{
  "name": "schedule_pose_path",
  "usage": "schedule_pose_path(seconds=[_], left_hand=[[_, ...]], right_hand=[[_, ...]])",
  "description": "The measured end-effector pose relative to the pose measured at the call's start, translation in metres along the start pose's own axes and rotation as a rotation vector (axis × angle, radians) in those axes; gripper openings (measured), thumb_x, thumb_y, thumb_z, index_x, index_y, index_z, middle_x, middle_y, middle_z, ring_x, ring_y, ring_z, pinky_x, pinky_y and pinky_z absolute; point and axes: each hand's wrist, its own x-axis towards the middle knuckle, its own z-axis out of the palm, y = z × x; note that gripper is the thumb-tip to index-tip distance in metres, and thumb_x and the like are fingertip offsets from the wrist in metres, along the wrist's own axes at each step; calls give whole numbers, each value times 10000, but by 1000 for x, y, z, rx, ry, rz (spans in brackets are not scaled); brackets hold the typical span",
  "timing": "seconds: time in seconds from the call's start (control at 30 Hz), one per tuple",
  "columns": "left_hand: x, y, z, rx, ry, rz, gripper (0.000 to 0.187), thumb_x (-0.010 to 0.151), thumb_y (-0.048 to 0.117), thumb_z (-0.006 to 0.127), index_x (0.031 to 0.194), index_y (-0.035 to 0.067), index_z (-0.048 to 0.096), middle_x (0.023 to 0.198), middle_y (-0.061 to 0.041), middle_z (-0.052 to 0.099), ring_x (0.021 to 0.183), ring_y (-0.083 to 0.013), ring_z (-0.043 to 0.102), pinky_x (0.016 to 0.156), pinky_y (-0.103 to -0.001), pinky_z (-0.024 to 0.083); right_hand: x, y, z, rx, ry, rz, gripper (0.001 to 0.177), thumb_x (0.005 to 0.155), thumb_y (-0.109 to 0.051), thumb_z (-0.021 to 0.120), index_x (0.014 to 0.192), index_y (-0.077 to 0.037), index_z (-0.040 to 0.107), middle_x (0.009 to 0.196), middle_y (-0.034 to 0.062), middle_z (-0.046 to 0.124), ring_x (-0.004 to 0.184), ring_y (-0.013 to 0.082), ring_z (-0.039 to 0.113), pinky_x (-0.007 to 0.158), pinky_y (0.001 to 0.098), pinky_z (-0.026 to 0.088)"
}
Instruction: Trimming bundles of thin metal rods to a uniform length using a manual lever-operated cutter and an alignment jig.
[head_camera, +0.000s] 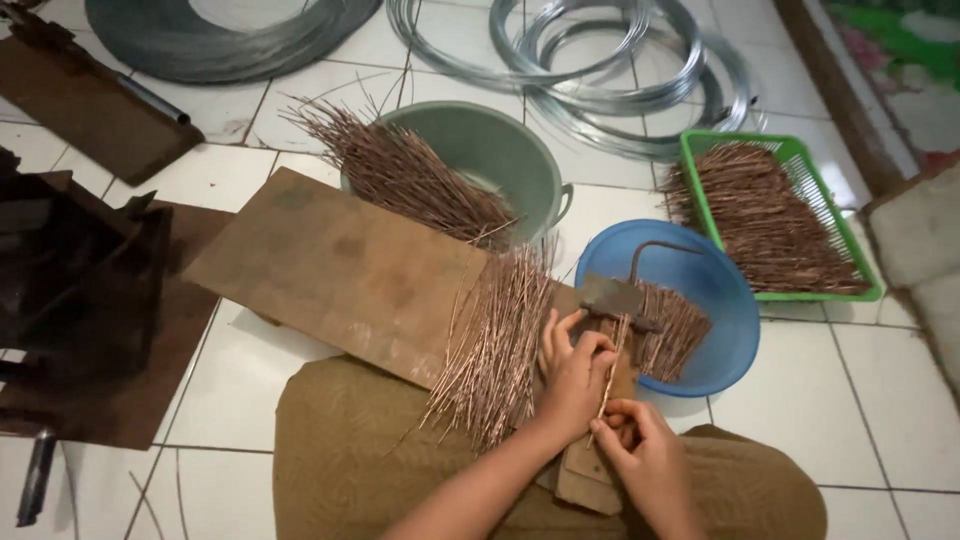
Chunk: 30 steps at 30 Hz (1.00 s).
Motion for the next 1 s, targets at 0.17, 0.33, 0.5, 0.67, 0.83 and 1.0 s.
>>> schedule_pose_path(seconds=[0.17,0.33,0.5,0.67,0.83,1.0], left_hand=[[-6,7,-8,-54,-40,19,154,968,281,564,979,154,650,1575,-174,339,1535,-384,72,1153,-674,77],[-6,2,-5,-14,-25,74,137,973,287,563,998,177,640,1557,-202,358,1526,-416,106,1128,-669,126],[-6,1,-2,-21,-50,22,263,989,327,465,1130,113,526,1521,-183,372,1520,-375,140,1144,-644,147],[-8,13,-8,150,-76,-8,469,947,175,570,1363,81,375,1581,-169,279,1521,-344,146,1224,-573,94],[-11,0,2,303,110,289,715,768,222,715,1349,115,312,1486,-261,296,1426,-489,286,1084,-624,286],[-19,21,-10,384,32,364,1047,618,520,838,1426,95,326,1557,-374,178,1461,-583,172,1090,-753,153]], right_hand=[[-4,13,4,404,38,272,246,918,-135,723,1140,-30,721,858,93,728,738,173,671,695,295,543],[-10,-5,-19,751,32,507,267,961,-9,646,1207,87,683,919,266,763,687,287,625,586,346,454],[3,-6,-39,604,132,531,204,950,-47,698,1109,28,801,882,166,779,788,224,639,764,331,500],[39,-37,-45,342,14,360,219,946,-141,707,1087,-21,825,816,74,756,683,164,531,647,302,401],[86,-24,-16,184,181,145,249,881,-244,782,1092,-119,828,923,142,796,916,289,747,811,405,562],[109,3,-34,186,307,251,202,995,-258,711,1122,-127,797,855,103,766,808,266,707,769,388,549]])
